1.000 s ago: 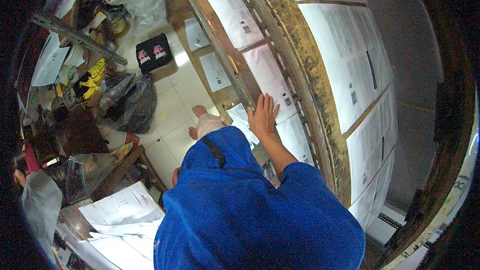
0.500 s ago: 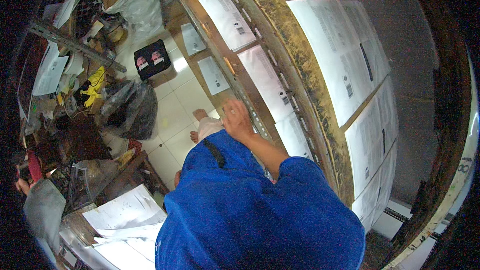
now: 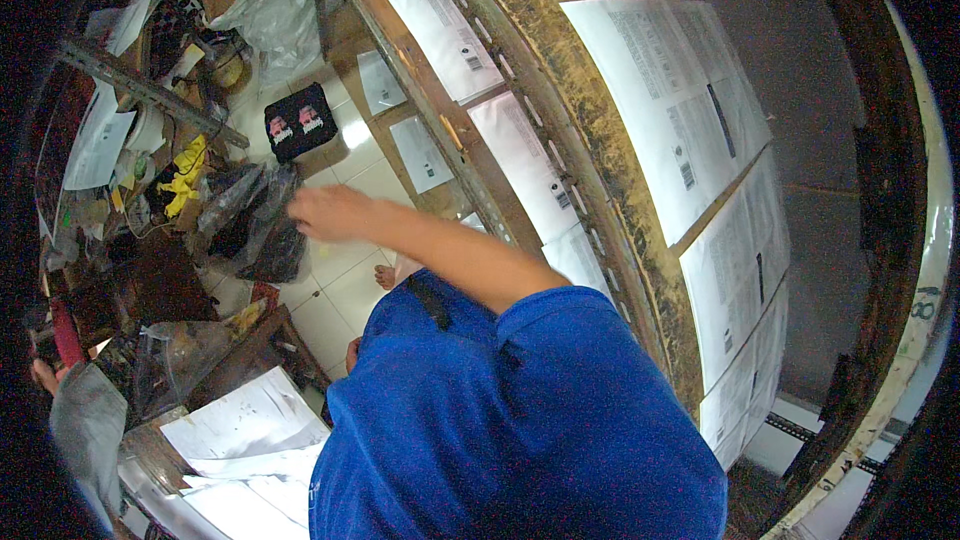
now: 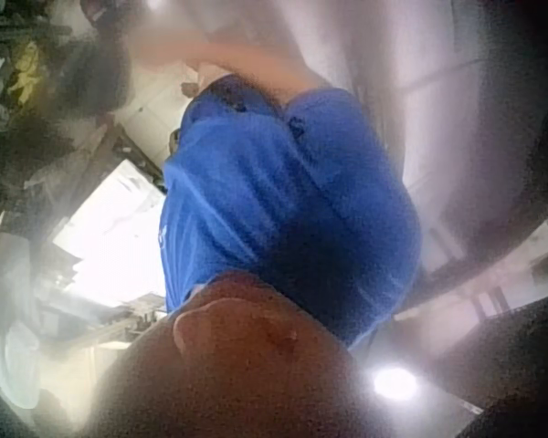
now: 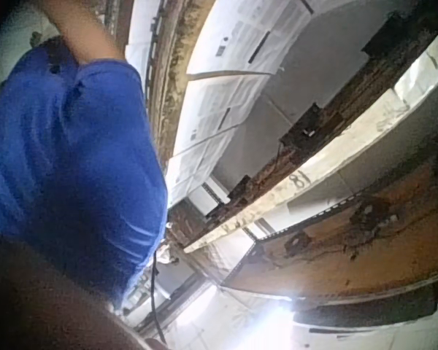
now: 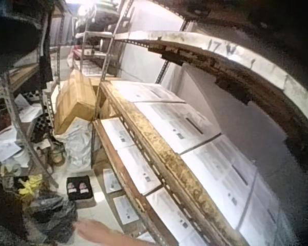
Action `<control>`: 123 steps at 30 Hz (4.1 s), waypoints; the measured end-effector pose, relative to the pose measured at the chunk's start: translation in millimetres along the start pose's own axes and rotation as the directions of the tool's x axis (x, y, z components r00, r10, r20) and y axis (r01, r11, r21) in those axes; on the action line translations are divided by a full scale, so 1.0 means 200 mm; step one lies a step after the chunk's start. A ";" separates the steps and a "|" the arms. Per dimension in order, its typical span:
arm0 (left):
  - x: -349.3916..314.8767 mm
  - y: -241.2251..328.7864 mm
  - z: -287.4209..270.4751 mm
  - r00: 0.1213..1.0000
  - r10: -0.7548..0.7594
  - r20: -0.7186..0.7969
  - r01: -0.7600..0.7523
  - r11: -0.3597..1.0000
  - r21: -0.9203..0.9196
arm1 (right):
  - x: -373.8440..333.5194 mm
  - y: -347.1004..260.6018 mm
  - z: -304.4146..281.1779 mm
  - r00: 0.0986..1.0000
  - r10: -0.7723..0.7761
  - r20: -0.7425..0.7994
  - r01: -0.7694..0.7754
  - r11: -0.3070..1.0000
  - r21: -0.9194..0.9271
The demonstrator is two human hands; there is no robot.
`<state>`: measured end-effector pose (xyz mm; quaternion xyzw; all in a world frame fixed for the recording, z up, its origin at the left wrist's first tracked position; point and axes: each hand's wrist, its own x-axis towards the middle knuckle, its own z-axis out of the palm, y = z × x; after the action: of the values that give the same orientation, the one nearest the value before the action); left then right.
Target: The person repeatedly picks up white poly mailers from a table, opens them, and places them into slots on a nearby shelf. Another person works at a separate table in the background.
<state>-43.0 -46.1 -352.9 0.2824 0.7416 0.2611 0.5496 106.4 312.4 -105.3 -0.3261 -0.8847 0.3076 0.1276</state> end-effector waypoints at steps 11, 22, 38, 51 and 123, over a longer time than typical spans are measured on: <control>-0.14 0.28 0.10 0.999 -0.031 0.034 0.030 0.999 0.018 | 0.11 0.01 -1.37 0.979 -0.039 -0.200 -0.037 0.931 -0.363; -0.08 0.18 0.07 0.998 -0.039 0.045 0.035 0.995 0.092 | -0.17 0.19 -1.35 0.933 -0.180 -0.312 -0.079 0.743 -0.664; -0.39 0.12 0.31 0.979 -0.073 -0.188 0.109 0.975 0.192 | -0.16 0.29 -1.34 0.959 -0.082 -0.270 -0.132 0.717 -0.684; -1.12 -0.18 0.53 0.839 -0.440 -0.318 0.454 0.890 -0.036 | -0.18 0.22 -1.35 0.974 -0.015 -0.225 -0.127 0.788 -0.602; -0.90 -0.51 0.35 0.914 -0.279 -0.294 0.194 0.938 -0.286 | -0.50 0.04 -1.23 0.937 0.053 -0.345 -0.198 0.895 -0.400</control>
<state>53.4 -239.7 -322.9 0.0705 0.8129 0.3271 0.4766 291.6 365.0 78.1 -0.4494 -0.8740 0.0554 0.1766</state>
